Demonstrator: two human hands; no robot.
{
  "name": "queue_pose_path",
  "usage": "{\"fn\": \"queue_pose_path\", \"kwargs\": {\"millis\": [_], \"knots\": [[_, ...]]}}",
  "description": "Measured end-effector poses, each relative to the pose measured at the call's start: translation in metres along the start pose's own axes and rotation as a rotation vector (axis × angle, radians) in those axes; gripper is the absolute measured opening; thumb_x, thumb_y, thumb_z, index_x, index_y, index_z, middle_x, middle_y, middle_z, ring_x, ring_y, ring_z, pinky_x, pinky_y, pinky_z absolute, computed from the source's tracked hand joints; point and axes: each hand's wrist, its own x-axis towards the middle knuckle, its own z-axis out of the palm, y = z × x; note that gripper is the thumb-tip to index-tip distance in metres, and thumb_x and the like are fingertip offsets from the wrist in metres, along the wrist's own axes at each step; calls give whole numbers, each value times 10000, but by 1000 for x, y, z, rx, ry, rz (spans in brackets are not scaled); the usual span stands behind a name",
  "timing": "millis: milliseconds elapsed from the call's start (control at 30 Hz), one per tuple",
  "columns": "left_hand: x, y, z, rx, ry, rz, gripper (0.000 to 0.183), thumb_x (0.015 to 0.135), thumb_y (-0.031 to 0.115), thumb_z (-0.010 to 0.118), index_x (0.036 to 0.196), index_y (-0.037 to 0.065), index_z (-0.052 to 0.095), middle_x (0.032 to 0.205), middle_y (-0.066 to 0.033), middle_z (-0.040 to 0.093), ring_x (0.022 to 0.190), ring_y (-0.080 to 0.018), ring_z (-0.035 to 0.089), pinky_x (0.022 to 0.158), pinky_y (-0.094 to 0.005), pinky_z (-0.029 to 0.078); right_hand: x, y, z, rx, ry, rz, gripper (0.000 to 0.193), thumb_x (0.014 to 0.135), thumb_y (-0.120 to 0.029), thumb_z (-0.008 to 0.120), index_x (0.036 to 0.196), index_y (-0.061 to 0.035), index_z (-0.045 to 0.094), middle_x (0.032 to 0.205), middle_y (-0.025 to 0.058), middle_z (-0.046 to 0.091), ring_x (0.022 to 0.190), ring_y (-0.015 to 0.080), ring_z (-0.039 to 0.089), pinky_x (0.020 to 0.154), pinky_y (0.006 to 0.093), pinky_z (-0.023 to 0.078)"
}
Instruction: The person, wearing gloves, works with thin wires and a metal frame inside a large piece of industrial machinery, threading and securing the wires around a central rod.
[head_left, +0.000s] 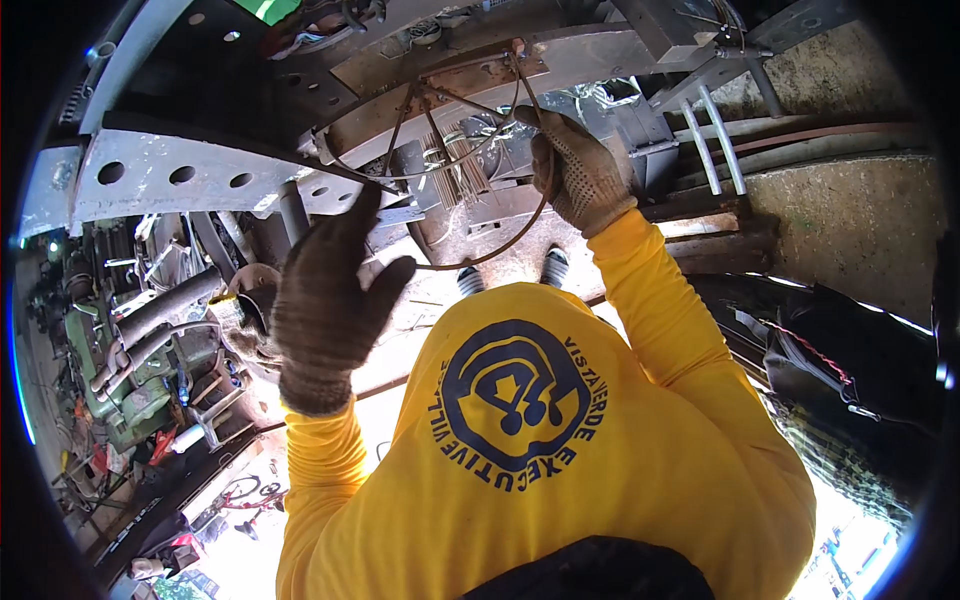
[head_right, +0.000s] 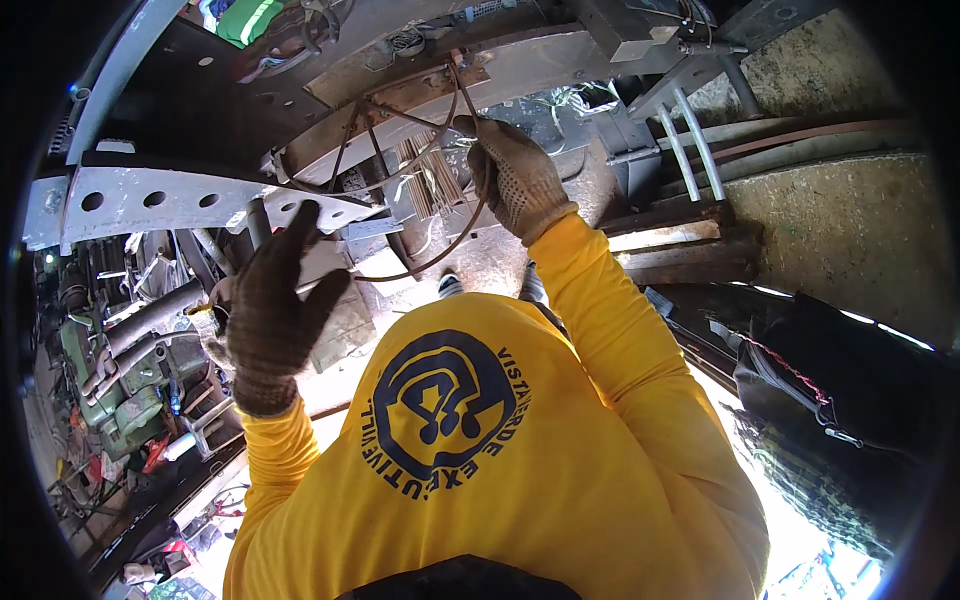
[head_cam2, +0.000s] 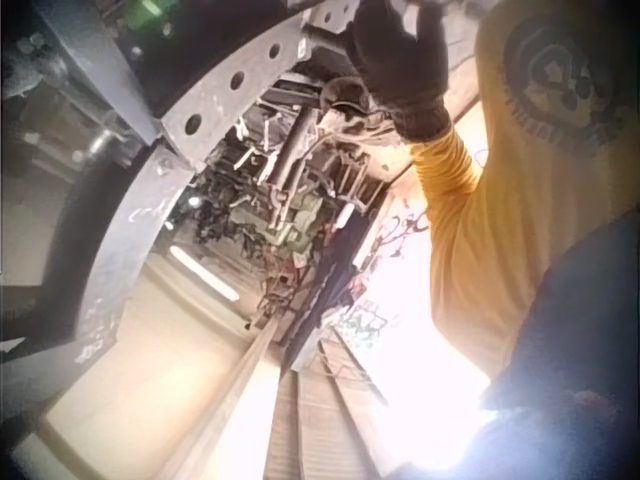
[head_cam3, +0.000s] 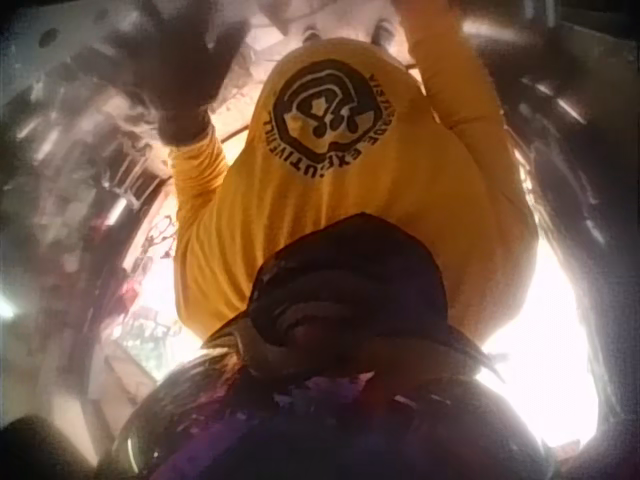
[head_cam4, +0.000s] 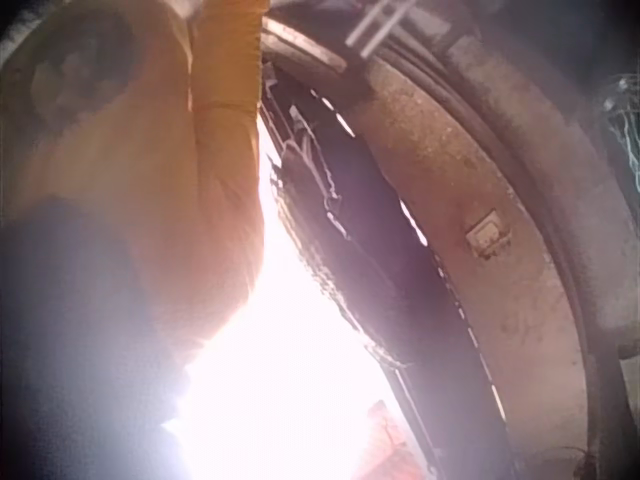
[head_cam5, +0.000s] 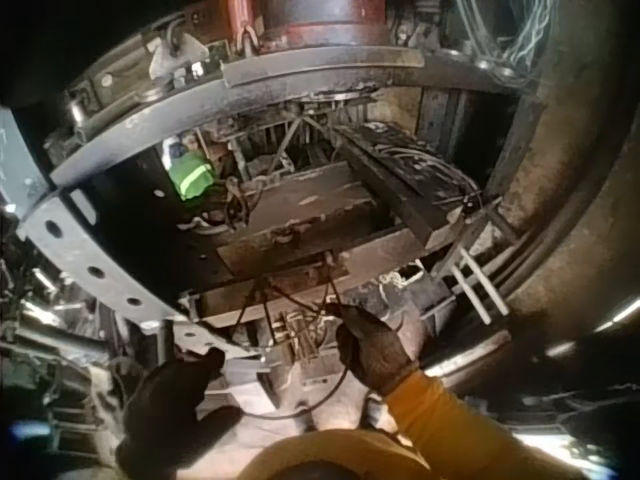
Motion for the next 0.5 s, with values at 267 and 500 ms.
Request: {"fn": "queue_pose_path", "kwargs": {"millis": [267,500], "knots": [[24,73,37,61,-134,209,548,913,295,681,1397,78,543,1114,-148,659,1002,-325,646,889,-459,505,1,4,3,60,33,-7,333,1020,-265,623,1190,18,668,700,-3,600,542,63,547,509,164,455],[23,70,68,87,-230,131,450,998,276,581,1411,105,519,890,-147,665,795,-340,671,688,-481,523,-2,2,7,-27,17,-19,346,1045,-280,554,1217,-6,678,691,-13,543,586,67,517,526,204,406]]}}
